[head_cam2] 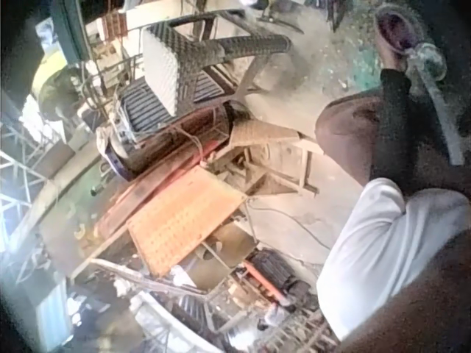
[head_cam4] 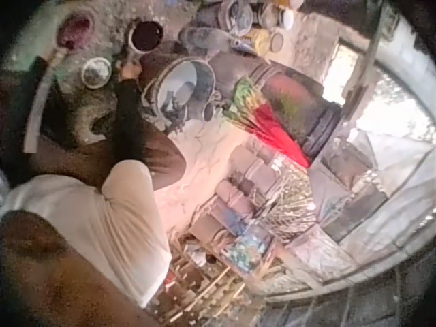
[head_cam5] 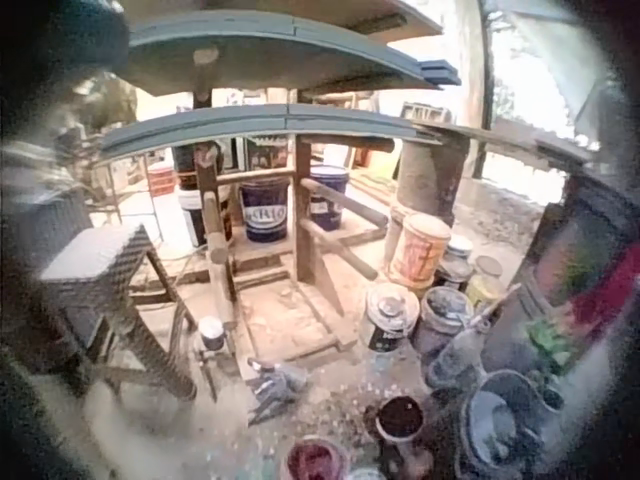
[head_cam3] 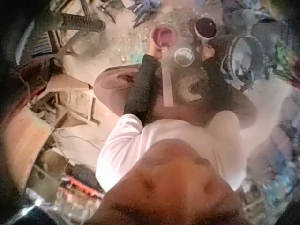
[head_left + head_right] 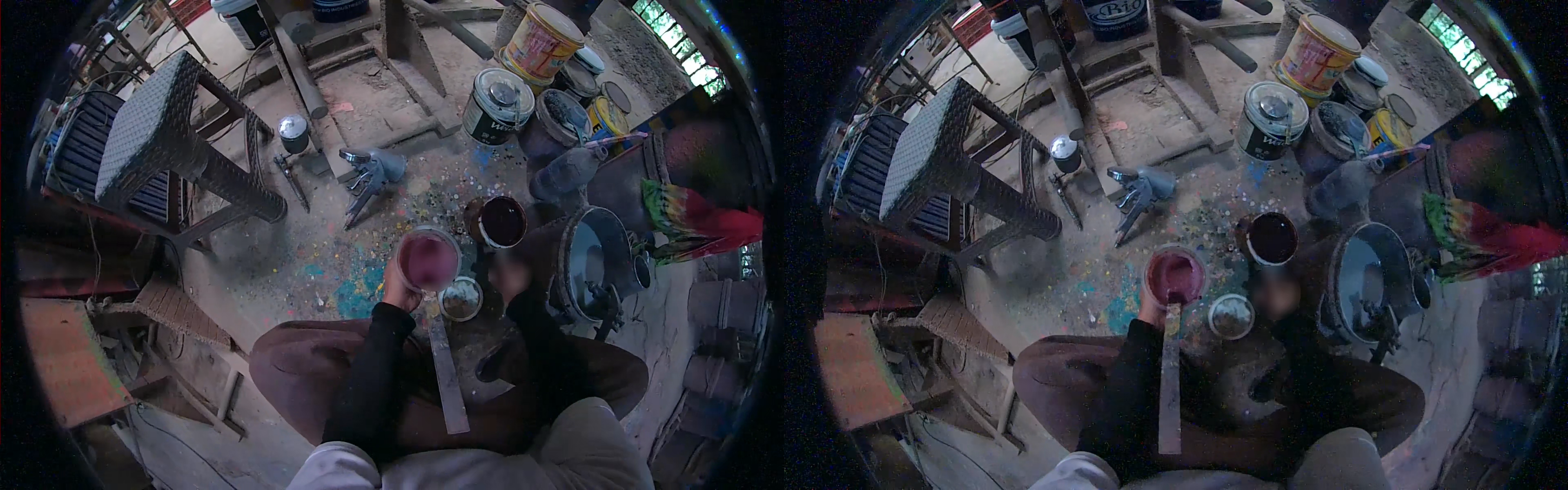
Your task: The person sits on the floor and mixes a purple liquid in a small plastic cup using a metal strip. They add a dark liquid from a can and a white substance from a small container into the cup, stirring thoroughly. Finally, they pour the mixed purple liquid into a spray gun container.
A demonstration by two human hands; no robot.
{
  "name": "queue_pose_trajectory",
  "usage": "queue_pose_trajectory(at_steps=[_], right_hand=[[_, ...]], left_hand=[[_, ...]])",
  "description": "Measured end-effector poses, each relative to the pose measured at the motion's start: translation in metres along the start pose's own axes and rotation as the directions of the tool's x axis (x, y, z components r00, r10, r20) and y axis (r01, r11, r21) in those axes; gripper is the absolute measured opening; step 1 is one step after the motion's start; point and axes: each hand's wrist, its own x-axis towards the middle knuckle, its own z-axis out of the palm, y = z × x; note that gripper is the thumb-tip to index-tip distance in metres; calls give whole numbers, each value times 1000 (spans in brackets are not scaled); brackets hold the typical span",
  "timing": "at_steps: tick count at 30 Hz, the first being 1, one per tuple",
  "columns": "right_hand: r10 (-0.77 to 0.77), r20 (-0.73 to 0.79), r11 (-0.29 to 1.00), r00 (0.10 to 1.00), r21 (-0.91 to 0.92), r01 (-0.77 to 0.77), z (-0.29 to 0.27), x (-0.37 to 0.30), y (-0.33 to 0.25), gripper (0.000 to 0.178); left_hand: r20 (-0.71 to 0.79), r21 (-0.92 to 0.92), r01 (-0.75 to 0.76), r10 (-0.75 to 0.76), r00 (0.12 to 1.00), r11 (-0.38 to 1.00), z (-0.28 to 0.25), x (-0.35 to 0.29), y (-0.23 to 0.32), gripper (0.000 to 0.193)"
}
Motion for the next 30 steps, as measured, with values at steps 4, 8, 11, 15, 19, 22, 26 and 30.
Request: queue_pose_trajectory(at_steps=[4,8,11,15,19,22,26,30], right_hand=[[-634,341,229,694,-774,590,26,-30,-66,44],[-580,482,-228,657,-870,436,47,-28,-124,77],[-391,528,-396,754,-836,380,49,1,-131,93],[-310,569,-484,761,-784,389,48,26,-128,90],[-269,626,-539,732,-728,424,51,25,-133,89],[-172,612,-577,772,-698,425,60,0,-149,86],[-176,665,-589,725,-662,464,50,13,-143,81],[-152,669,-591,728,-652,476,52,14,-139,76]], left_hand=[[-23,-4,16,-16,1000,1000,1,6,-3,33],[15,-45,35,-35,999,998,1,1,-1,32],[77,-94,49,-42,996,994,-15,14,-10,32],[110,-141,72,-57,992,987,-21,23,-19,30],[143,-92,16,-3,990,996,-36,36,-30,32],[137,-94,20,-7,991,995,-36,35,-30,32],[80,-55,58,-54,995,997,-13,15,-11,32],[109,-103,47,-36,993,994,-13,15,-10,32]])
